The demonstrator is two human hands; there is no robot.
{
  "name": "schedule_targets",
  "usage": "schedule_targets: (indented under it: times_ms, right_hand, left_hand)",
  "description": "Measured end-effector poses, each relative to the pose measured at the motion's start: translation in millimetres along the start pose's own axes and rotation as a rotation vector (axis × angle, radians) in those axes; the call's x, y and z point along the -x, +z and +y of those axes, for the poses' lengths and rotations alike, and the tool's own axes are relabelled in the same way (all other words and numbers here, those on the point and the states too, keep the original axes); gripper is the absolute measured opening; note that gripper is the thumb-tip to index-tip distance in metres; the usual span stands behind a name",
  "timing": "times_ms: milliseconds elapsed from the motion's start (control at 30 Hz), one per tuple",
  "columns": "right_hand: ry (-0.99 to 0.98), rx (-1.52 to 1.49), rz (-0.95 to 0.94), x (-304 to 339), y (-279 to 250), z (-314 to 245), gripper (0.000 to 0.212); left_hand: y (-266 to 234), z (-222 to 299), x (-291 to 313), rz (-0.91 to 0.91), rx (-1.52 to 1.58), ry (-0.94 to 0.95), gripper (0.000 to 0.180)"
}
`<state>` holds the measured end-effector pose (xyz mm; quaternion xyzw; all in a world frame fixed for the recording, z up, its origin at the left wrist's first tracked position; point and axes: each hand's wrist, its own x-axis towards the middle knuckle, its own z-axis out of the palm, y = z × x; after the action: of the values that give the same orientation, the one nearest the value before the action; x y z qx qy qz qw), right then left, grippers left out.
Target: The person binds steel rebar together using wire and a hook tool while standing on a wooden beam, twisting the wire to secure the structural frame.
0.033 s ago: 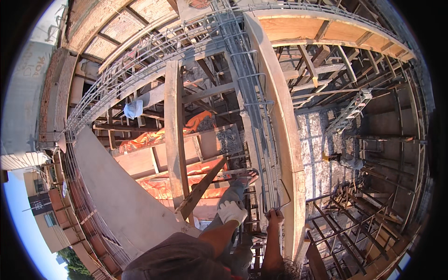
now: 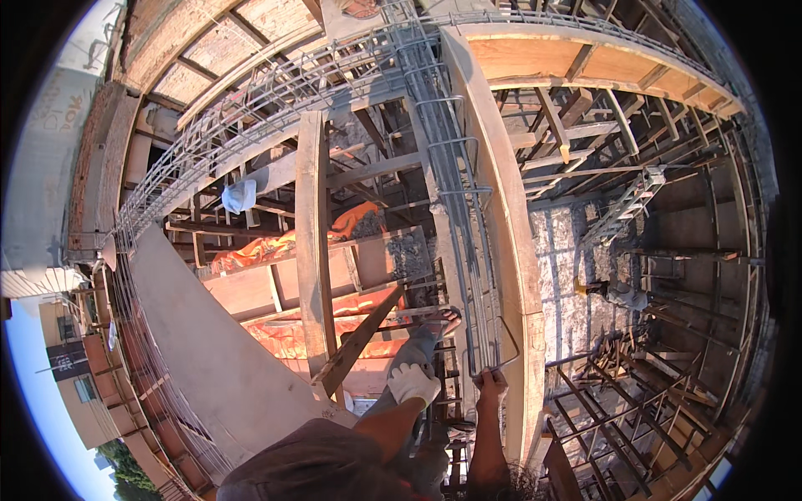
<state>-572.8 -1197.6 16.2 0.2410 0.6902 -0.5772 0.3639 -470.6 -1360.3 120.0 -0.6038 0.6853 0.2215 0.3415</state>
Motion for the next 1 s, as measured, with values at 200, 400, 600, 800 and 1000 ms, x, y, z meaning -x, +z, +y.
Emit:
schedule_targets:
  times_ms: [200, 400, 600, 800, 1000]
  right_hand:
    - [0.032, -0.200, -0.226, -55, 150, -118, 0.013]
    - [0.077, -0.320, -0.330, -123, 236, -153, 0.012]
    - [0.062, -0.314, -0.282, -140, 292, -170, 0.010]
    - [0.018, -0.437, -0.193, -158, 301, -175, 0.011]
    - [0.071, -0.384, -0.032, -141, 296, -171, 0.011]
  left_hand:
    - [-13, 0, -7, -0.005, 0.039, -0.011, 0.051]
    - [-10, -2, -17, 0.005, 0.059, -0.015, 0.051]
    - [-23, 3, -19, -0.063, 0.044, -0.029, 0.053]
    - [-30, 3, -22, -0.135, 0.069, -0.060, 0.058]
    - [-30, -1, -23, -0.123, 0.072, -0.064, 0.058]
